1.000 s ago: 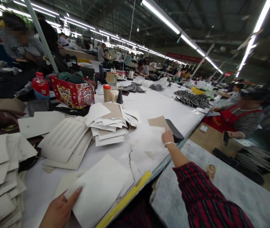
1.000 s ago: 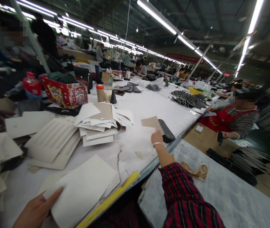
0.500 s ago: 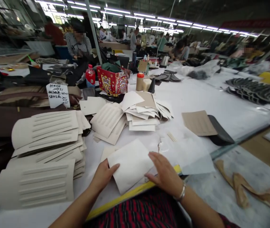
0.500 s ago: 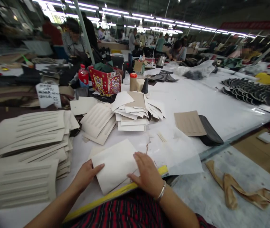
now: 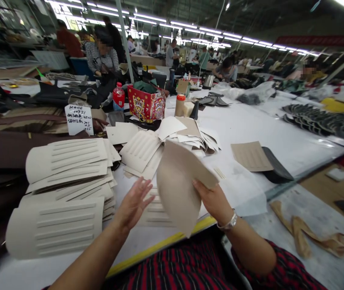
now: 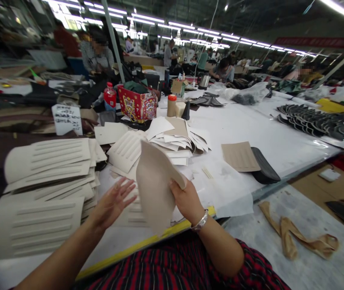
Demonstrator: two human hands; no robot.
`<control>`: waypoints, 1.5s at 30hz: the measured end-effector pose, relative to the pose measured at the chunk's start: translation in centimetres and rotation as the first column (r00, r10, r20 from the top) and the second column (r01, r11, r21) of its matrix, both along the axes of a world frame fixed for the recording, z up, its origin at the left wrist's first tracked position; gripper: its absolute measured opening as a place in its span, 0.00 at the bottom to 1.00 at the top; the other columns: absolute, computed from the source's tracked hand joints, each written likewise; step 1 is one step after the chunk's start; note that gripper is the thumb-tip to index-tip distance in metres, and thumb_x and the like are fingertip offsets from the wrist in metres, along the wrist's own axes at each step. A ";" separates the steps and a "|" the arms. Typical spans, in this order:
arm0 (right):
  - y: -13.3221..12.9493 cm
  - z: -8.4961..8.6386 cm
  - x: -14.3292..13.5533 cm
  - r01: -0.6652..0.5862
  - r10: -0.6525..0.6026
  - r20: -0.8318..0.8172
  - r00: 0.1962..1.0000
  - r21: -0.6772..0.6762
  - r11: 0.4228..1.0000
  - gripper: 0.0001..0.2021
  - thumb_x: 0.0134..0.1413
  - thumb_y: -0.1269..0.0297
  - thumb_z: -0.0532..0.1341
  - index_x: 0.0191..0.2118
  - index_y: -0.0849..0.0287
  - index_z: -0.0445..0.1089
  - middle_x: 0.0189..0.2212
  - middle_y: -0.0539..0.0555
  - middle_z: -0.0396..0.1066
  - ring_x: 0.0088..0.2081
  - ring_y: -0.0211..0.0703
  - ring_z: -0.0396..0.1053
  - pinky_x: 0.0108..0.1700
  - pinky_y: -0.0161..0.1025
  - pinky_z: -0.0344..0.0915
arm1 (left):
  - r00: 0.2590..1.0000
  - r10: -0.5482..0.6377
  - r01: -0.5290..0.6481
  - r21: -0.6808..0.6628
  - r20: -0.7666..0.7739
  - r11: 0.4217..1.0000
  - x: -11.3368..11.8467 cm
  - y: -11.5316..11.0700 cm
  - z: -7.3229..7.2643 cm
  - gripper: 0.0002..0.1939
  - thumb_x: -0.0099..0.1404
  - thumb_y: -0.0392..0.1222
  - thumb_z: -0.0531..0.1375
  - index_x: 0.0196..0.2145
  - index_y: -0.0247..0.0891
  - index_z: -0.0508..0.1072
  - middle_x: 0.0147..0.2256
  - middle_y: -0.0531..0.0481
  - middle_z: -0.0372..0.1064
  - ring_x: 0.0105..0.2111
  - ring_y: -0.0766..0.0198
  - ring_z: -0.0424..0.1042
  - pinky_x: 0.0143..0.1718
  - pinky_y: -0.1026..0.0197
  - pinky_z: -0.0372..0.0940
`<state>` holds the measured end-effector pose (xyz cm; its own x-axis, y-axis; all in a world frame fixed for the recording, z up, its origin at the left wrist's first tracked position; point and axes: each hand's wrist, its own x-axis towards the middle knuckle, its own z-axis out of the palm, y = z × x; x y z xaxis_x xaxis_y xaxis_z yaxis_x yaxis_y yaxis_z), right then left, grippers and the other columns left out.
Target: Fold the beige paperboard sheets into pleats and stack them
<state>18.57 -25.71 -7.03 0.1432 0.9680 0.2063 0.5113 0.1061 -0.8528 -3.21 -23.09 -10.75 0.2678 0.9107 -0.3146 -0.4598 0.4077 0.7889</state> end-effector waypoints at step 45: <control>2.7 -9.1 5.7 -0.270 0.578 0.288 0.763 -0.671 0.691 0.10 0.49 0.59 0.58 0.29 0.61 0.70 0.23 0.50 0.68 0.25 0.35 0.60 0.27 0.31 0.51 | 0.201 0.061 0.300 0.121 -0.978 0.946 -1.4 -1.6 -7.6 0.24 0.55 0.58 0.54 0.42 0.37 0.68 0.39 0.45 0.71 0.39 0.52 0.70 0.40 0.54 0.64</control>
